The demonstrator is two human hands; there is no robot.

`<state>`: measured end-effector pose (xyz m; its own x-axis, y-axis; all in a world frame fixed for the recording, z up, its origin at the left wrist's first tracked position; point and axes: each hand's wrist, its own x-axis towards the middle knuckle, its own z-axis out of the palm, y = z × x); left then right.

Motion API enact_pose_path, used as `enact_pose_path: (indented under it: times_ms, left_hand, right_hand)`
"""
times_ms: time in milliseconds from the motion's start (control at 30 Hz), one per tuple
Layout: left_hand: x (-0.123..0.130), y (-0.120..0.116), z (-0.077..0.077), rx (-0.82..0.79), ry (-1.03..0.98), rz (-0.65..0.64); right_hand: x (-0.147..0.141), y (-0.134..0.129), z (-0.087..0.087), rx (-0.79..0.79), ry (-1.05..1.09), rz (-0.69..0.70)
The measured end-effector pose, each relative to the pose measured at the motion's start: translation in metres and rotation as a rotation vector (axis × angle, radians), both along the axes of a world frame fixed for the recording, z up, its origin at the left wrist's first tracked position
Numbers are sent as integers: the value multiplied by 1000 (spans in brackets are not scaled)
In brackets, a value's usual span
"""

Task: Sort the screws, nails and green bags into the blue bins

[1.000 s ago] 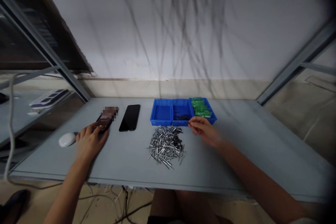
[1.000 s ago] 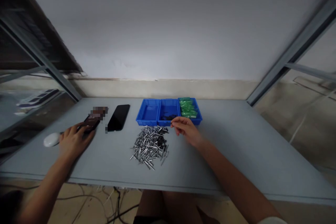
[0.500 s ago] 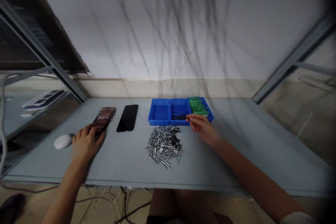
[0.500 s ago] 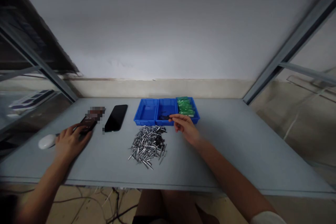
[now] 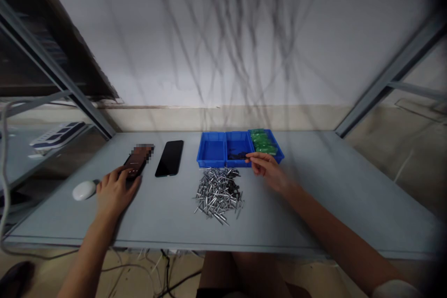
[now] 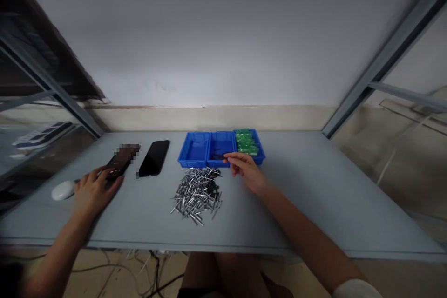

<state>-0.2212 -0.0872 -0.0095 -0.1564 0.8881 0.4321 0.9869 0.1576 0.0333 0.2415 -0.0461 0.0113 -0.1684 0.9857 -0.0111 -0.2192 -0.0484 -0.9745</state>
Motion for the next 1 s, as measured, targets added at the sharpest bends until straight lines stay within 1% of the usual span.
enact_pose_path:
  times_ms: [333, 533, 667, 767, 867, 1000]
  left_hand:
    - [0, 1, -2, -14, -11, 22]
    - [1, 1, 0, -15, -32, 12]
    - [1, 1, 0, -34, -12, 21]
    - [0, 1, -1, -30, -14, 15]
    - [-2, 1, -2, -29, -20, 15]
    - [-3, 2, -4, -31, 9, 12]
  right_hand:
    - [0, 1, -3, 28, -26, 1]
    - [0, 0, -1, 5, 8, 4]
    - [-1, -1, 0, 4, 0, -4]
    - [-1, 0, -1, 20, -51, -24]
    - [-2, 1, -2, 83, -165, -60]
    - [-3, 1, -4, 179, -298, -36]
